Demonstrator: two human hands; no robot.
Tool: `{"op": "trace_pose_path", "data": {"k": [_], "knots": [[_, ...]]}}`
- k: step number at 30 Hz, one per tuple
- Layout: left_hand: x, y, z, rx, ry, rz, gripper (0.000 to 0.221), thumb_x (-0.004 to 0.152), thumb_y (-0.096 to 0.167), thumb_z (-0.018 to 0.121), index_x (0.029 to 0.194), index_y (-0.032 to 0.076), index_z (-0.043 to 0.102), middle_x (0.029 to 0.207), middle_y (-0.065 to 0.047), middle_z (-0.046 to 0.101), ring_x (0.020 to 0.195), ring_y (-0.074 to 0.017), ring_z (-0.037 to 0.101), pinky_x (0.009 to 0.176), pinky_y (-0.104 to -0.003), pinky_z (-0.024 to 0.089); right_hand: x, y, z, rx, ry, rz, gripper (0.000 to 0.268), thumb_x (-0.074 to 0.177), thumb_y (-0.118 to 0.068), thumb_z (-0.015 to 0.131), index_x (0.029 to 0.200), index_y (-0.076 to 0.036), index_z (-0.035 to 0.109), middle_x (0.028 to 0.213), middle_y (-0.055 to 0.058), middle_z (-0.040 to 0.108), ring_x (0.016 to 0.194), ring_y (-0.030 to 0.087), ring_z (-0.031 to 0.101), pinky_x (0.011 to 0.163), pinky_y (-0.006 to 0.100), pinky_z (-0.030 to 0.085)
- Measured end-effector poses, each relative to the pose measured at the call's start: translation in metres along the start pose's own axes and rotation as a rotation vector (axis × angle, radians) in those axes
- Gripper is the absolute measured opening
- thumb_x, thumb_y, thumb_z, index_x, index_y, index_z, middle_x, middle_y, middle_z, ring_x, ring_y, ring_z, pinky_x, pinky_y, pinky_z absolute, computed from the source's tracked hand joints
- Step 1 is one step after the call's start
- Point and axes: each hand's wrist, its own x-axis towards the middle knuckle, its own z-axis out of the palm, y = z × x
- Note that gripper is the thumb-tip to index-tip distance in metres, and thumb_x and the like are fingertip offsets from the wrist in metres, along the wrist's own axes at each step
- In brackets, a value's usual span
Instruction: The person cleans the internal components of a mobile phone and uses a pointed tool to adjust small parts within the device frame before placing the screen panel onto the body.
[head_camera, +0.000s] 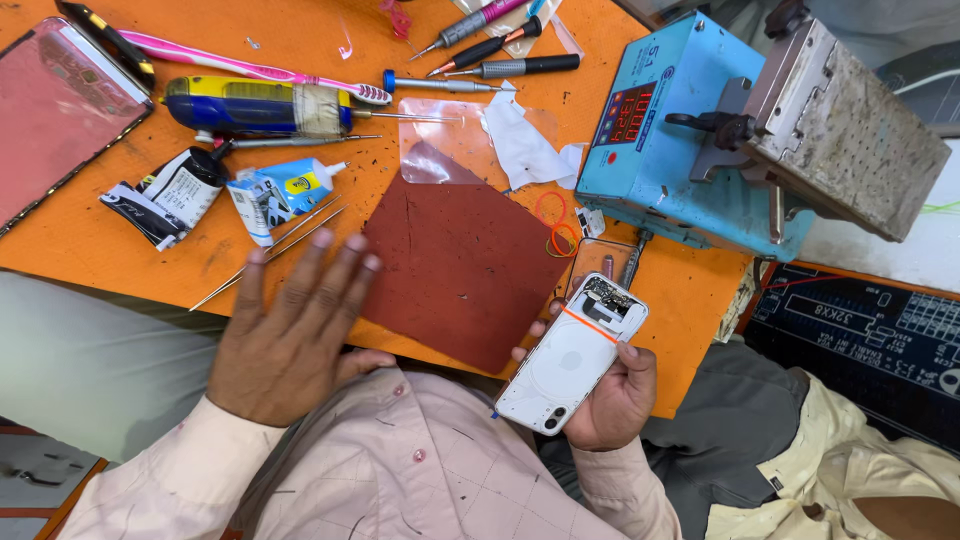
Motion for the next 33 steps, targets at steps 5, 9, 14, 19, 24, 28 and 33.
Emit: {"op": "trace_pose_path", "data": {"k": [5, 9, 14, 19, 24, 28, 33], "knots": [[0.012, 0.027, 0.003, -0.211, 0.15, 0.171, 0.086, 0.091, 0.071, 0.046, 0.158, 0.018, 0.043, 0.167, -0.01, 0.033, 0.155, -0.0291, 0.022, 0.122, -0.06, 0.009, 0.003, -0.001, 0.003, -0.033, 0.073, -0.005, 0.075, 0.094, -0.04, 0.054, 0.16, -0.007, 0.036, 0.142, 0.022, 0.054, 0.126, 0.041, 0.057, 0.105, 0.067, 0.046], [0.029, 0.033, 0.0, -0.244, 0.142, 0.176, 0.083, 0.093, 0.066, 0.051, 0.154, 0.01, 0.047, 0.163, -0.012, 0.039, 0.152, -0.0281, 0.029, 0.119, -0.059, 0.016, 0.0, -0.004, 0.005, -0.041, 0.128, -0.015, 0.076, 0.094, -0.041, 0.055, 0.159, -0.007, 0.037, 0.139, 0.022, 0.055, 0.124, 0.042, 0.057, 0.103, 0.067, 0.047], [0.017, 0.018, -0.003, -0.223, 0.319, 0.103, 0.049, 0.099, 0.042, 0.067, 0.132, 0.005, 0.066, 0.138, -0.014, 0.061, 0.128, -0.0307, 0.055, 0.107, -0.048, 0.042, -0.006, -0.006, 0.0, -0.014, 0.107, -0.015, 0.077, 0.095, -0.04, 0.055, 0.162, -0.005, 0.036, 0.138, 0.021, 0.055, 0.124, 0.041, 0.056, 0.103, 0.065, 0.048], [0.031, 0.02, -0.004, -0.245, 0.298, 0.453, 0.027, 0.093, 0.016, 0.07, 0.115, 0.0, 0.074, 0.116, -0.009, 0.071, 0.101, -0.0223, 0.067, 0.082, -0.034, 0.053, -0.004, -0.009, 0.004, -0.01, 0.1, -0.018, 0.079, 0.094, -0.04, 0.057, 0.162, -0.007, 0.034, 0.137, 0.021, 0.054, 0.123, 0.04, 0.056, 0.102, 0.063, 0.049], [0.053, 0.015, -0.018, -0.047, 0.301, 0.733, 0.044, 0.08, 0.02, 0.059, 0.112, -0.007, 0.072, 0.107, -0.018, 0.072, 0.102, -0.0297, 0.07, 0.089, -0.037, 0.058, -0.007, -0.018, 0.012, 0.158, 0.011, 0.008, 0.087, 0.092, -0.036, 0.055, 0.173, -0.013, 0.033, 0.13, 0.021, 0.053, 0.12, 0.039, 0.056, 0.104, 0.06, 0.049], [0.056, 0.023, -0.024, 0.003, 0.278, 0.749, 0.047, 0.082, 0.021, 0.059, 0.117, -0.007, 0.071, 0.103, -0.018, 0.071, 0.099, -0.0304, 0.069, 0.088, -0.037, 0.058, -0.014, -0.023, 0.004, 0.014, 0.103, -0.052, 0.086, 0.093, -0.043, 0.058, 0.164, -0.002, 0.034, 0.132, 0.02, 0.054, 0.12, 0.038, 0.057, 0.1, 0.06, 0.049], [0.068, 0.028, -0.055, -0.193, 0.344, 0.56, 0.033, 0.081, 0.016, 0.062, 0.108, 0.0, 0.073, 0.106, -0.013, 0.07, 0.1, -0.0297, 0.068, 0.089, -0.043, 0.057, -0.026, -0.033, -0.007, -0.081, 0.234, -0.19, 0.083, 0.092, -0.044, 0.055, 0.164, -0.006, 0.036, 0.135, 0.02, 0.057, 0.118, 0.039, 0.058, 0.096, 0.065, 0.05]]}}
